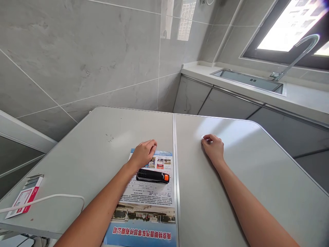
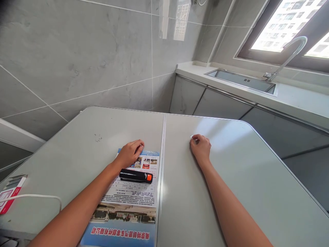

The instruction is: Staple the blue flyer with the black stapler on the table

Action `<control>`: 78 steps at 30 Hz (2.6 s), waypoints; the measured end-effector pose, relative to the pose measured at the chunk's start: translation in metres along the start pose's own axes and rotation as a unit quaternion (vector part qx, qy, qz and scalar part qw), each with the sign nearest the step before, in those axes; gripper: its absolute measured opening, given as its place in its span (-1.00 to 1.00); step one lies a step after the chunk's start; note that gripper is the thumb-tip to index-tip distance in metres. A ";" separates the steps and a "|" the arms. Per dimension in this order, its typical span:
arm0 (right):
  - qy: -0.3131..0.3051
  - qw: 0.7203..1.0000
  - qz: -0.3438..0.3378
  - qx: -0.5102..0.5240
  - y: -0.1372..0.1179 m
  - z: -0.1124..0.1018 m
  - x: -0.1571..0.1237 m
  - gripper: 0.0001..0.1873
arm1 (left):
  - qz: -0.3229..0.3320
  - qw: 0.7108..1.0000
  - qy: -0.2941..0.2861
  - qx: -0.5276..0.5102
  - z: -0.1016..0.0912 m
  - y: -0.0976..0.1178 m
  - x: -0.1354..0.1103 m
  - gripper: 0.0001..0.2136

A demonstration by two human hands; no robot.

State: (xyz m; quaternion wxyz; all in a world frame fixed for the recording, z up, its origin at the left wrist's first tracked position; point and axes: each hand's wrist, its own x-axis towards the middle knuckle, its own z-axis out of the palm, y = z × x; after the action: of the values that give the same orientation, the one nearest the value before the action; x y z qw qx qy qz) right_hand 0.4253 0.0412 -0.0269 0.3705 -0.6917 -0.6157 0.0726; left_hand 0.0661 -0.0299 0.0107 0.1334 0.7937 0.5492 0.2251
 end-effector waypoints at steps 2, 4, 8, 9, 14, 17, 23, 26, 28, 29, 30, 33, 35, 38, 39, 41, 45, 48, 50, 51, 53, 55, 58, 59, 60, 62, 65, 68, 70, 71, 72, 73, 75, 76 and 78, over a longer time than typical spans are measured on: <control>-0.008 1.000 -0.007 -0.003 0.000 0.000 -0.001 -0.80 | -0.020 1.000 -0.012 -0.001 0.001 0.000 -0.001 -0.81; -0.014 1.000 -0.011 -0.003 -0.001 0.001 -0.001 -0.81 | -0.030 0.999 -0.018 0.004 0.002 -0.001 -0.002 -0.82; -0.015 1.000 -0.012 0.007 -0.005 0.000 -0.002 -0.84 | -0.029 0.999 -0.014 0.005 0.002 -0.002 -0.002 -0.82; -0.017 1.000 -0.012 0.010 -0.005 0.000 -0.002 -0.85 | -0.026 1.000 -0.012 0.004 0.003 -0.002 -0.001 -0.82; 0.008 1.000 -0.006 0.013 -0.004 0.000 -0.002 -0.83 | 0.013 1.000 -0.007 0.007 0.003 -0.001 0.001 -0.80; 0.056 0.998 0.025 0.016 0.003 0.001 -0.001 -0.71 | 0.024 1.000 -0.008 0.012 0.003 -0.001 0.001 -0.81; 0.040 0.998 0.054 0.015 0.015 0.008 0.003 -0.53 | 0.025 0.999 -0.030 0.014 0.003 -0.002 0.000 -0.87; 0.011 0.999 0.033 -0.011 0.014 0.010 0.004 -0.58 | 0.026 0.999 -0.043 0.014 0.002 -0.003 0.001 -0.86; 0.000 0.999 0.034 -0.022 0.011 0.010 0.003 -0.58 | 0.026 0.999 -0.041 0.019 0.002 -0.003 0.001 -0.87; -0.003 0.999 0.035 -0.026 0.010 0.010 0.003 -0.59 | 0.027 0.999 -0.040 0.021 0.002 -0.003 0.002 -0.87; -0.005 0.999 0.036 -0.029 0.009 0.009 0.002 -0.59 | 0.028 0.999 -0.039 0.022 0.002 -0.004 0.002 -0.88; -0.009 0.999 0.033 -0.028 0.005 0.006 0.001 -0.64 | 0.025 0.999 -0.035 0.026 0.004 -0.006 0.003 -0.89; -0.010 0.999 0.023 -0.023 0.004 0.005 0.000 -0.68 | 0.019 0.999 -0.033 0.030 0.004 -0.007 0.003 -0.88; -0.015 1.000 -0.008 -0.011 0.001 0.004 -0.001 -0.72 | 0.014 0.998 -0.035 0.042 0.005 -0.008 0.004 -0.88; -0.020 1.000 -0.019 -0.006 0.000 0.004 -0.001 -0.73 | 0.013 0.998 -0.035 0.046 0.005 -0.009 0.004 -0.88; -0.030 0.999 -0.035 0.002 -0.002 0.004 -0.002 -0.75 | 0.013 0.998 -0.035 0.055 0.005 -0.009 0.005 -0.88; -0.029 0.998 -0.047 0.005 -0.006 0.003 -0.003 -0.78 | 0.017 0.997 -0.041 0.066 0.006 -0.011 0.005 -0.88; -0.031 0.998 -0.053 0.006 -0.008 0.003 -0.004 -0.79 | 0.017 0.996 -0.044 0.070 0.007 -0.011 0.005 -0.88; -0.031 0.998 -0.058 0.008 -0.009 0.003 -0.004 -0.79 | 0.016 0.996 -0.043 0.071 0.007 -0.012 0.005 -0.88; -0.032 0.998 -0.060 0.009 -0.009 0.003 -0.004 -0.79 | 0.016 0.996 -0.042 0.071 0.007 -0.012 0.005 -0.88; -0.034 0.997 -0.062 0.010 -0.009 0.003 -0.005 -0.79 | 0.016 0.997 -0.041 0.070 0.007 -0.011 0.005 -0.88; -0.036 0.997 -0.062 0.010 -0.009 0.003 -0.004 -0.79 | 0.017 0.997 -0.040 0.069 0.007 -0.011 0.005 -0.87; -0.039 0.998 -0.055 0.014 -0.010 0.002 -0.004 -0.77 | 0.019 0.996 -0.040 0.073 0.008 -0.011 0.005 -0.88; -0.039 0.998 -0.051 0.016 -0.012 0.001 -0.005 -0.76 | 0.020 0.996 -0.041 0.073 0.008 -0.011 0.005 -0.88; -0.037 0.998 -0.046 0.019 -0.014 0.001 -0.006 -0.75 | 0.020 0.996 -0.041 0.073 0.008 -0.011 0.005 -0.88; -0.033 0.998 -0.032 0.032 -0.023 0.001 -0.012 -0.74 | 0.018 0.996 -0.042 0.071 0.008 -0.012 0.005 -0.88; -0.063 0.995 -0.027 0.070 -0.047 0.004 -0.026 -0.74 | 0.016 0.997 -0.042 0.069 0.008 -0.012 0.005 -0.87; -0.135 0.982 -0.074 0.112 -0.079 0.016 -0.037 -0.77 | 0.019 0.997 -0.041 0.064 0.008 -0.012 0.005 -0.87; -0.167 0.970 -0.119 0.127 -0.101 0.028 -0.038 -0.77 | 0.019 0.997 -0.037 0.067 0.008 -0.012 0.005 -0.87; -0.177 0.966 -0.138 0.130 -0.112 0.036 -0.036 -0.76 | 0.019 0.997 -0.035 0.070 0.008 -0.011 0.005 -0.87; -0.188 0.961 -0.150 0.134 -0.122 0.045 -0.033 -0.74 | 0.020 0.997 -0.033 0.074 0.008 -0.011 0.005 -0.87; -0.197 0.957 -0.159 0.140 -0.132 0.054 -0.030 -0.73 | 0.022 0.996 -0.032 0.077 0.008 -0.011 0.005 -0.87; -0.216 0.949 -0.174 0.148 -0.149 0.072 -0.023 -0.71 | 0.027 0.996 -0.032 0.082 0.008 -0.010 0.005 -0.87; -0.224 0.946 -0.181 0.150 -0.156 0.081 -0.021 -0.70 | 0.028 0.995 -0.031 0.085 0.008 -0.010 0.005 -0.87; -0.237 0.940 -0.193 0.151 -0.166 0.096 -0.018 -0.70 | 0.030 0.995 -0.030 0.090 0.008 -0.011 0.005 -0.87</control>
State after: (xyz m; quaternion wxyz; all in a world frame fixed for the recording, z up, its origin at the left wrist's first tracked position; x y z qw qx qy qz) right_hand 0.2354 0.0596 -0.0019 0.3205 -0.4584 -0.7893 0.2533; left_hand 0.0631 -0.0207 -0.0002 0.0711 0.8249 0.5393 0.1541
